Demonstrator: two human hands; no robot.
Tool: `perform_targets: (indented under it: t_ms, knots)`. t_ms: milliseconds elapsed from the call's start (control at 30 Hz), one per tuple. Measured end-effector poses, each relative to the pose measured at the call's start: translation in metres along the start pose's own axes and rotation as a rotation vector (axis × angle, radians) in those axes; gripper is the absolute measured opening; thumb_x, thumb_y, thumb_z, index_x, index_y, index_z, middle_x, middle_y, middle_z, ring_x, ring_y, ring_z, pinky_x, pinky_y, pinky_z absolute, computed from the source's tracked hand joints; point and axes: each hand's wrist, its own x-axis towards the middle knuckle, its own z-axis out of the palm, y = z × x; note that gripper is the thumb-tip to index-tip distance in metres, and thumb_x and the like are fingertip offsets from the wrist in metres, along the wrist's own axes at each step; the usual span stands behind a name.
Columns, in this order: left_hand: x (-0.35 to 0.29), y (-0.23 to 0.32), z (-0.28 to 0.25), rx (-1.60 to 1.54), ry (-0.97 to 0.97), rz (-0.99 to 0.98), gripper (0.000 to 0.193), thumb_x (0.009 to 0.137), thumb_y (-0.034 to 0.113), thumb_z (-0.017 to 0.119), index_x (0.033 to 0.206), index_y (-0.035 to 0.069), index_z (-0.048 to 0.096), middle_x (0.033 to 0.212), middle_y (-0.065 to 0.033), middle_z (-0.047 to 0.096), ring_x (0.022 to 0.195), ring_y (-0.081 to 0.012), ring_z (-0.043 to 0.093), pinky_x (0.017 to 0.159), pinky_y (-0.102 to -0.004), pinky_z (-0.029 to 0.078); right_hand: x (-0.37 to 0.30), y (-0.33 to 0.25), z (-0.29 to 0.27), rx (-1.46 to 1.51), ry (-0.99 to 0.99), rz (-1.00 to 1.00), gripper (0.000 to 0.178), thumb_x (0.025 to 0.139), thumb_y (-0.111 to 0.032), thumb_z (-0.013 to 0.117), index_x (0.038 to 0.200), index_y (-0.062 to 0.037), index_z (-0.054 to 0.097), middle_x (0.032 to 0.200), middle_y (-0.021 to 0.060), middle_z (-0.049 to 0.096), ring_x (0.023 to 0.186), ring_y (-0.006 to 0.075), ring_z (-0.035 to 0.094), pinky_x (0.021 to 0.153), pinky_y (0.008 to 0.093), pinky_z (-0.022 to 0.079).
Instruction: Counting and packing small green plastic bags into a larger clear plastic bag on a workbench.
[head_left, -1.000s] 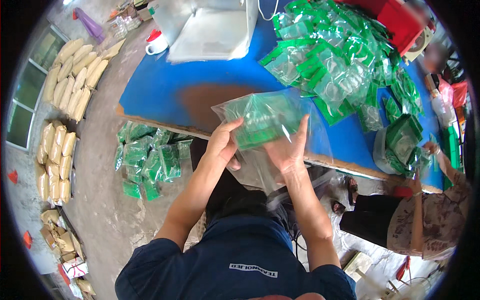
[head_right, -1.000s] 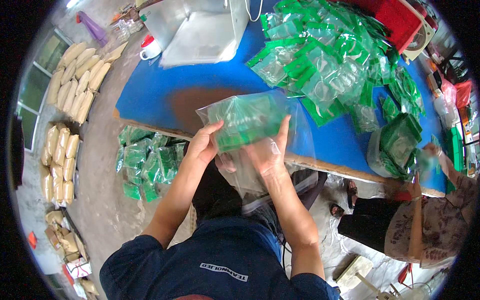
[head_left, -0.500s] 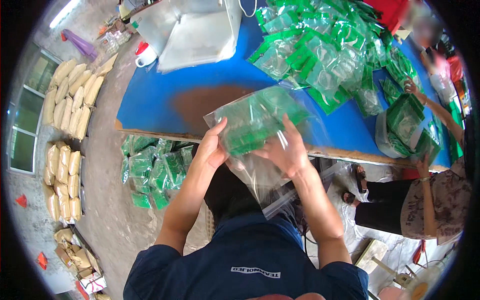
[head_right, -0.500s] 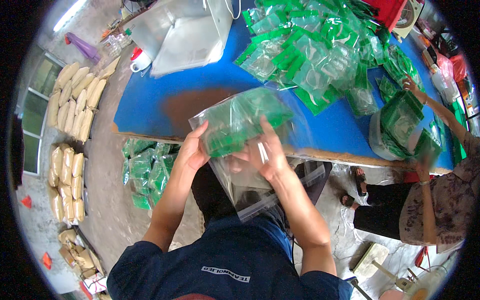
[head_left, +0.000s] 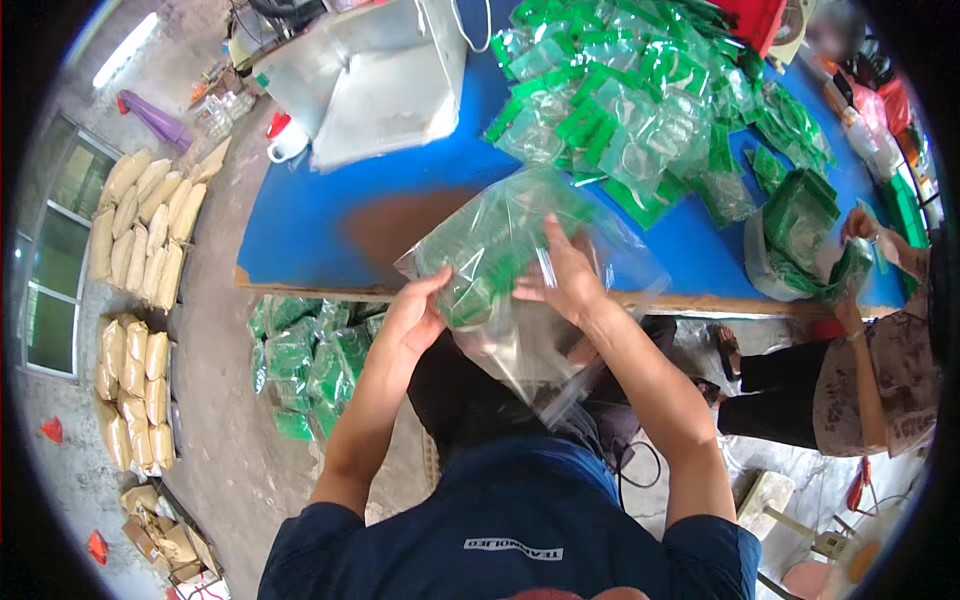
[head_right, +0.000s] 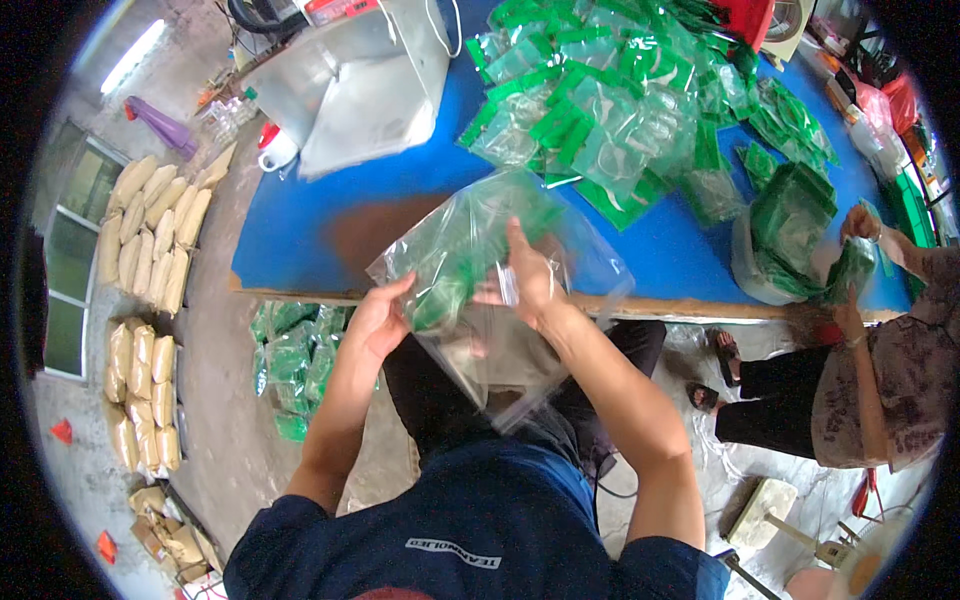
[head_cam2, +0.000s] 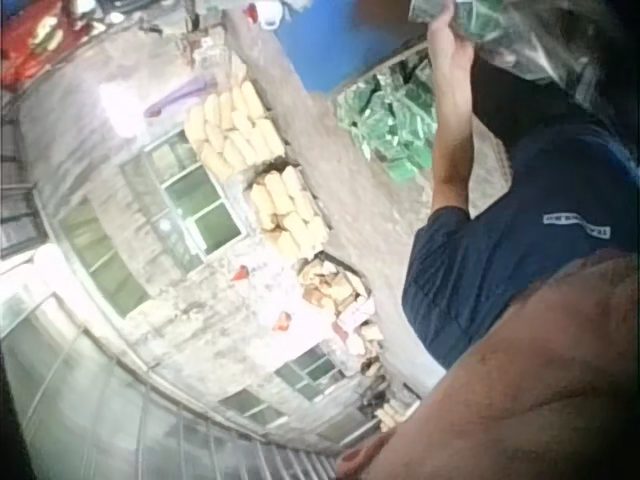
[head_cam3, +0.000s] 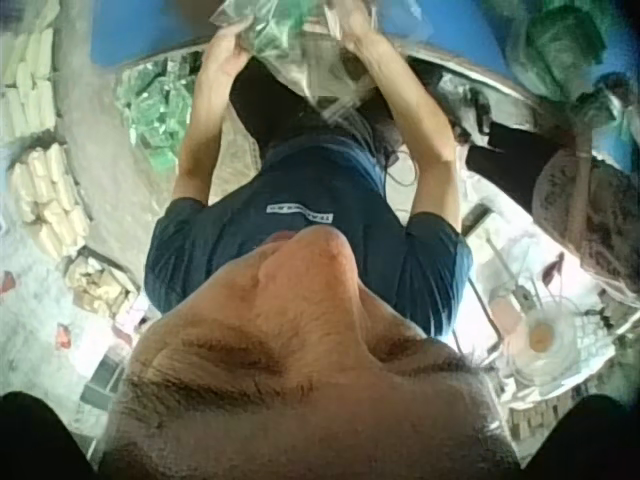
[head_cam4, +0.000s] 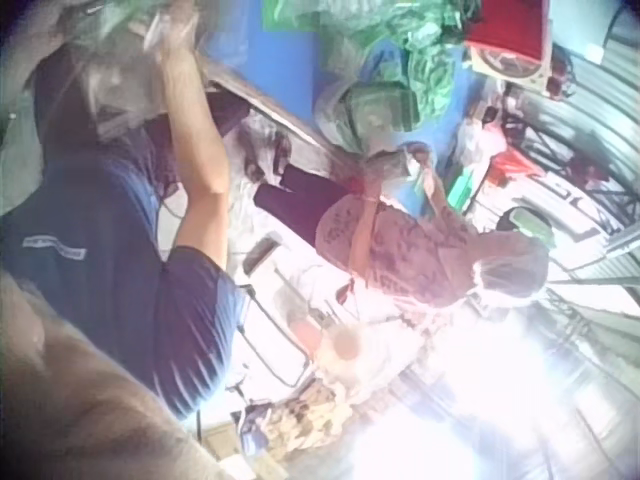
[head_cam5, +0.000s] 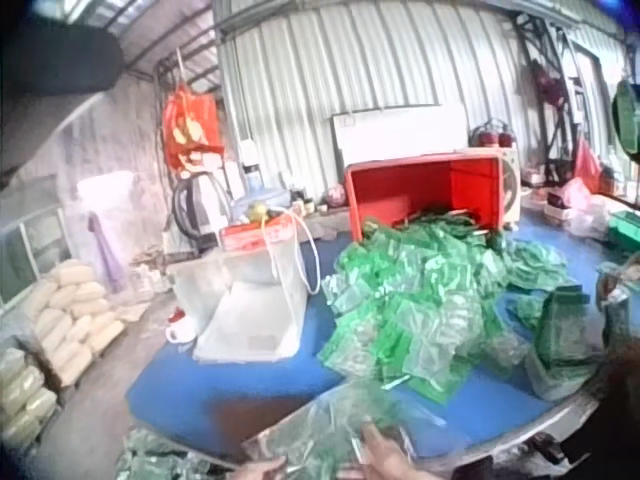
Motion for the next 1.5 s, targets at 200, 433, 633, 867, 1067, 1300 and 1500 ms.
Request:
perform_targets:
  t_ms: [200,433,633,867,1067,1300,1500]
  knots:
    - [0.008,0.014,-0.019,0.502,0.483,1.062,0.050,0.094,0.013,0.067,0.137,-0.003,0.048,0.137,-0.0135,0.055,0.128,-0.0246,0.051,0.111,-0.0389,0.037,-0.017,0.023,-0.009,0.333,-0.172,-0.162,0.053,0.106,-0.038,0.042,0.146,-0.0056,0.032,0.133,0.0190,0.050,0.113,0.0320,0.057,0.098,0.0473,0.050]
    - [0.027,0.017,0.005,1.511,-0.075,0.959,0.024,0.093,0.011,0.063,0.115,0.004,0.068,0.128,-0.0118,0.063,0.120,-0.0309,0.059,0.100,-0.0377,0.047,-0.025,0.048,-0.013,0.207,-0.086,-0.421,0.050,0.104,-0.017,0.047,0.149,-0.0028,0.028,0.136,0.0155,0.051,0.123,0.0306,0.054,0.103,0.0430,0.048]
    - [0.023,0.041,0.019,1.584,-0.072,0.844,0.026,0.091,0.012,0.066,0.115,0.004,0.068,0.131,-0.0124,0.062,0.121,-0.0294,0.059,0.098,-0.0382,0.049,-0.062,0.050,-0.044,-0.443,-0.113,-0.492,0.046,0.103,-0.013,0.050,0.144,0.0027,0.038,0.128,0.0183,0.058,0.113,0.0237,0.062,0.087,0.0347,0.057]
    - [0.069,0.004,0.035,2.049,-0.330,0.958,0.053,0.102,0.030,0.049,0.151,0.016,0.036,0.160,-0.0120,0.027,0.148,-0.0333,0.023,0.121,-0.0536,0.015,-0.119,0.042,-0.041,-0.761,-0.544,-0.131,0.033,0.099,-0.014,0.057,0.127,0.0038,0.056,0.107,0.0141,0.068,0.095,0.0182,0.067,0.075,0.0290,0.057]
    - [0.036,0.052,0.018,1.185,-0.062,1.180,0.028,0.092,0.012,0.065,0.119,0.003,0.067,0.130,-0.0134,0.062,0.125,-0.0314,0.055,0.108,-0.0428,0.042,-0.142,-0.041,-0.060,-0.760,-0.037,-0.199,0.023,0.098,-0.016,0.060,0.110,0.0041,0.064,0.079,0.0089,0.069,0.073,0.0153,0.067,0.070,0.0279,0.052]
    - [0.018,0.009,-0.003,1.474,-0.066,1.132,0.016,0.085,0.013,0.071,0.098,0.002,0.070,0.115,-0.0104,0.066,0.113,-0.0314,0.061,0.095,-0.0388,0.049,-0.050,-0.045,0.001,-1.245,0.099,-1.085,0.031,0.097,-0.022,0.060,0.118,0.0000,0.063,0.114,0.0208,0.064,0.102,0.0324,0.064,0.085,0.0400,0.050]
    - [0.026,0.019,-0.017,1.245,-0.072,1.088,0.017,0.088,0.017,0.071,0.093,0.001,0.068,0.101,-0.0117,0.068,0.098,-0.0256,0.066,0.085,-0.0360,0.052,0.041,-0.037,-0.016,-1.841,0.169,-0.994,0.070,0.096,-0.056,0.049,0.146,-0.0065,0.043,0.151,0.0239,0.038,0.142,0.0391,0.032,0.117,0.0541,0.021]
